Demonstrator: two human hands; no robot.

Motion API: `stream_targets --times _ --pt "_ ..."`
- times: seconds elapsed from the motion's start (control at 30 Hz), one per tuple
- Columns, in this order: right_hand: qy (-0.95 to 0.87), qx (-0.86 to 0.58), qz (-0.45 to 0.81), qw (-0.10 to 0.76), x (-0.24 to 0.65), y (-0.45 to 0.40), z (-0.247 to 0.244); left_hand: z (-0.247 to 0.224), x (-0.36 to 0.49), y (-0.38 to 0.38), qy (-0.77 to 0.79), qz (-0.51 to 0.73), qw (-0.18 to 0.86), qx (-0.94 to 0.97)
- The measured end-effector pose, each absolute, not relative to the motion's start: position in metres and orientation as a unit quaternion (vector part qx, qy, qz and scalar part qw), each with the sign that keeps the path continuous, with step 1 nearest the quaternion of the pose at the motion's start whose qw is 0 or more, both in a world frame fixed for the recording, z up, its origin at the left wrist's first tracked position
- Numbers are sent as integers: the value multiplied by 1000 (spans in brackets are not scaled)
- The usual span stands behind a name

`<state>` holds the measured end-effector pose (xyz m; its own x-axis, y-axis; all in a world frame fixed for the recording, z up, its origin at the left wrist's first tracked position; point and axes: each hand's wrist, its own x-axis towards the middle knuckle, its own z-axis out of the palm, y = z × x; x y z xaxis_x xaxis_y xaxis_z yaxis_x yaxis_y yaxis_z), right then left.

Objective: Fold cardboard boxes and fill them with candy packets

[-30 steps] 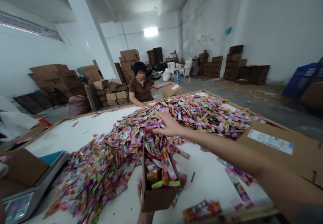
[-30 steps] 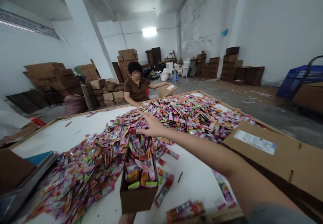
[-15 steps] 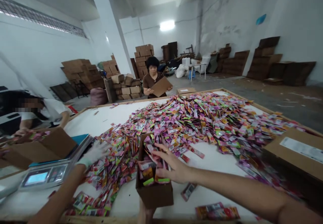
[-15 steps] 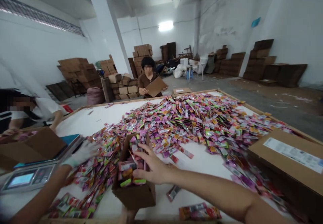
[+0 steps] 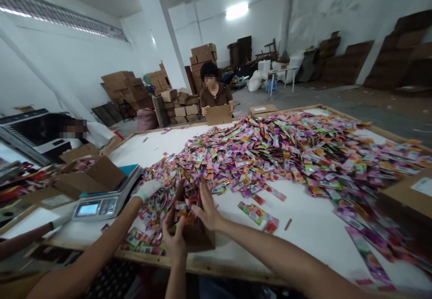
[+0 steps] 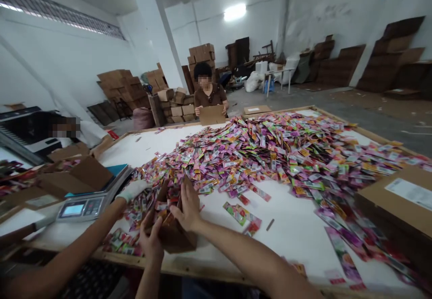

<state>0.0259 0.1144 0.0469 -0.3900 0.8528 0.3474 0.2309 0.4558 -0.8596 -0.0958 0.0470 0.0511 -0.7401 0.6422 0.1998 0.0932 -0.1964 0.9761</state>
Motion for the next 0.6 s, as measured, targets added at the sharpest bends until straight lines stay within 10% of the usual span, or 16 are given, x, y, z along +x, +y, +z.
stream_targets --times 0.27,0.6 --pt "-726 -375 492 301 129 97 50 50 -119 79 599 724 123 319" --pt "-751 -614 160 185 236 69 -12 97 -80 63 645 713 30 272"
